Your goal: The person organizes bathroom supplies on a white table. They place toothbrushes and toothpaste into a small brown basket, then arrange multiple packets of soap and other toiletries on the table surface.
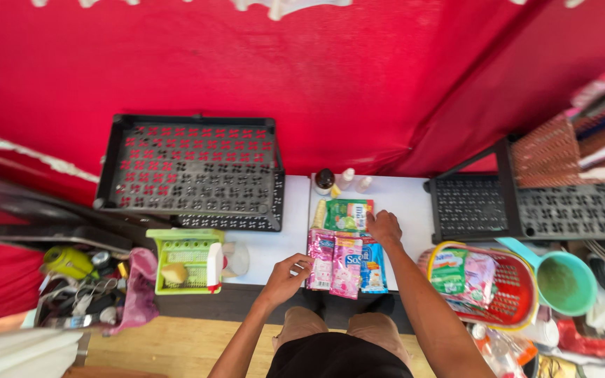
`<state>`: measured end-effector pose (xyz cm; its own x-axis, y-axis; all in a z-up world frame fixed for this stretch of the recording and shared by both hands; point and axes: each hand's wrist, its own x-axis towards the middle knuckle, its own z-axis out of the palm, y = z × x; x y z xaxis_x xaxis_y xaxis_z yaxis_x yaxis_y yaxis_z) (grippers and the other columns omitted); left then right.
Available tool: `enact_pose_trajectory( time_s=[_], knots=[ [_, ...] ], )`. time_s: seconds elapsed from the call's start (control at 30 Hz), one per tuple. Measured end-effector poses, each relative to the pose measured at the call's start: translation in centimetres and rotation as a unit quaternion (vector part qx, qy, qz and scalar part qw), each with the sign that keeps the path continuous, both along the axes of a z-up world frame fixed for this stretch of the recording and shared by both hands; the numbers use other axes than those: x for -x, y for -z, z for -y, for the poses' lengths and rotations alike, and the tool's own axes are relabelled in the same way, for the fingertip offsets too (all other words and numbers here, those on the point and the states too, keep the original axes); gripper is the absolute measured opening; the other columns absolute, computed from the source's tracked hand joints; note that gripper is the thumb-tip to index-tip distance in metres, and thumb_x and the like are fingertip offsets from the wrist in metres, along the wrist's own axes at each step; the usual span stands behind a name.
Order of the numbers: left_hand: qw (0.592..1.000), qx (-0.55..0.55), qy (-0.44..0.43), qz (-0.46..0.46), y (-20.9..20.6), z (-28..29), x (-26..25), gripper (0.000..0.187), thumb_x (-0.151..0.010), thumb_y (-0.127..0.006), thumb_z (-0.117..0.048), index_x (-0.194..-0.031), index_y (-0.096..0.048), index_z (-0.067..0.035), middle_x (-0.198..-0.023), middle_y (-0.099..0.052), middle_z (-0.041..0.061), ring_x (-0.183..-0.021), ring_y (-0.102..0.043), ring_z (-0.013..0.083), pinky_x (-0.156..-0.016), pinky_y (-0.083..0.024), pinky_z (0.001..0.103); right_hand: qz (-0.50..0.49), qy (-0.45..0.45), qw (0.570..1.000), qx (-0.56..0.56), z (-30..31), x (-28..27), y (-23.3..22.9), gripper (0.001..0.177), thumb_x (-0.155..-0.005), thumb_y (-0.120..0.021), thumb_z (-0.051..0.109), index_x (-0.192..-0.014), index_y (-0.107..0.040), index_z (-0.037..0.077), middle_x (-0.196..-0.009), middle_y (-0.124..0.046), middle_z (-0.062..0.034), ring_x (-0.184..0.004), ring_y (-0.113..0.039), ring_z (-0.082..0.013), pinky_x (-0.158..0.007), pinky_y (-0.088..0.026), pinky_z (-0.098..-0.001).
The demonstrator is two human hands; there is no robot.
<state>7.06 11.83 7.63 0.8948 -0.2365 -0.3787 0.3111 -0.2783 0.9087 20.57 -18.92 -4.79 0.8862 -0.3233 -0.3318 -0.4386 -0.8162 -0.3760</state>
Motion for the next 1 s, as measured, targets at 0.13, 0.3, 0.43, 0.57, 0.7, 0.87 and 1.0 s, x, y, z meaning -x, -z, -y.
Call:
enact_pose_trajectory(
  time_s=[0.13,0.3,0.43,0.57,0.7,0.87,1.0],
  knots=[
    [0.998,0.032,0.038,0.030,1.2,2.9,-0.8,0.024,-0.093,-0.068,-0.012,-0.116,-0.074,-0.007,-0.094,-0.072,0.003,-0.084,-0.066,0.0125,-0.071,-0.055,0.029,0.033,0.018,0.990,-0.135,2.1,3.4,-4.9,0.042,-0.091,-0.070,0.042,-0.109,-0.074,0.004,-0.090,-0.078,-0.0168,-0.090,-0.074,-0.0316,-0.083,-0.058,-0.0427],
    [0.990,0.071,0.119,0.038,1.9,9.8,-1.9,0.023,-0.094,-0.069,-0.011,-0.116,-0.073,-0.006,-0.089,-0.068,0.003,-0.082,-0.062,0.0101,-0.068,-0.054,0.027,0.064,0.020,0.935,-0.348,10.8,11.8,-12.3,0.027,-0.089,-0.072,0.027,-0.098,-0.076,0.002,-0.081,-0.077,-0.0145,-0.069,-0.071,-0.0231,-0.063,-0.057,-0.0379],
    [0.979,0.059,0.174,0.085,2.1,16.9,-2.8,0.022,-0.095,-0.070,-0.012,-0.115,-0.074,-0.005,-0.084,-0.068,0.006,-0.078,-0.062,0.0112,-0.067,-0.053,0.027,0.134,0.071,0.977,-0.148,20.4,17.1,-13.6,0.027,-0.087,-0.074,0.027,-0.094,-0.078,0.001,-0.078,-0.077,-0.0157,-0.071,-0.077,-0.0246,-0.068,-0.058,-0.0385],
    [0.974,0.017,0.214,0.070,3.1,23.9,-3.6,0.024,-0.095,-0.070,-0.018,-0.115,-0.073,-0.004,-0.088,-0.078,0.011,-0.079,-0.074,0.0152,-0.073,-0.058,0.030,0.143,0.076,0.980,-0.117,25.8,19.4,-7.4,0.024,-0.084,-0.071,0.022,-0.094,-0.079,0.002,-0.085,-0.078,-0.0169,-0.079,-0.078,-0.0272,-0.075,-0.060,-0.0387],
    [0.976,-0.093,0.190,0.050,4.4,28.9,-2.4,0.034,-0.088,-0.074,-0.023,-0.117,-0.072,-0.005,-0.106,-0.077,0.011,-0.085,-0.077,0.0203,-0.076,-0.061,0.034,0.193,-0.040,0.972,-0.129,27.4,18.6,-0.9,0.037,-0.079,-0.076,0.024,-0.106,-0.073,-0.001,-0.110,-0.075,-0.0202,-0.094,-0.075,-0.0324,-0.088,-0.058,-0.0421],
    [0.968,-0.202,0.116,0.092,4.9,31.1,-0.5,0.038,-0.083,-0.072,-0.022,-0.118,-0.071,-0.006,-0.106,-0.078,0.011,-0.079,-0.077,0.0239,-0.079,-0.060,0.036,0.145,-0.019,0.986,-0.080,25.5,16.4,1.4,0.055,-0.075,-0.081,0.028,-0.120,-0.065,0.002,-0.123,-0.062,-0.0250,-0.118,-0.056,-0.0447,-0.094,-0.048,-0.0556],
    [0.960,-0.254,0.064,0.101,4.5,32.2,1.6,0.041,-0.082,-0.075,-0.023,-0.120,-0.071,-0.009,-0.107,-0.070,0.014,-0.086,-0.069,0.0273,-0.081,-0.056,0.040,0.141,-0.007,0.985,-0.099,24.6,15.9,0.2,0.049,-0.077,-0.083,0.036,-0.110,-0.066,0.003,-0.115,-0.063,-0.0246,-0.109,-0.061,-0.0436,-0.090,-0.051,-0.0542]
  ],
)
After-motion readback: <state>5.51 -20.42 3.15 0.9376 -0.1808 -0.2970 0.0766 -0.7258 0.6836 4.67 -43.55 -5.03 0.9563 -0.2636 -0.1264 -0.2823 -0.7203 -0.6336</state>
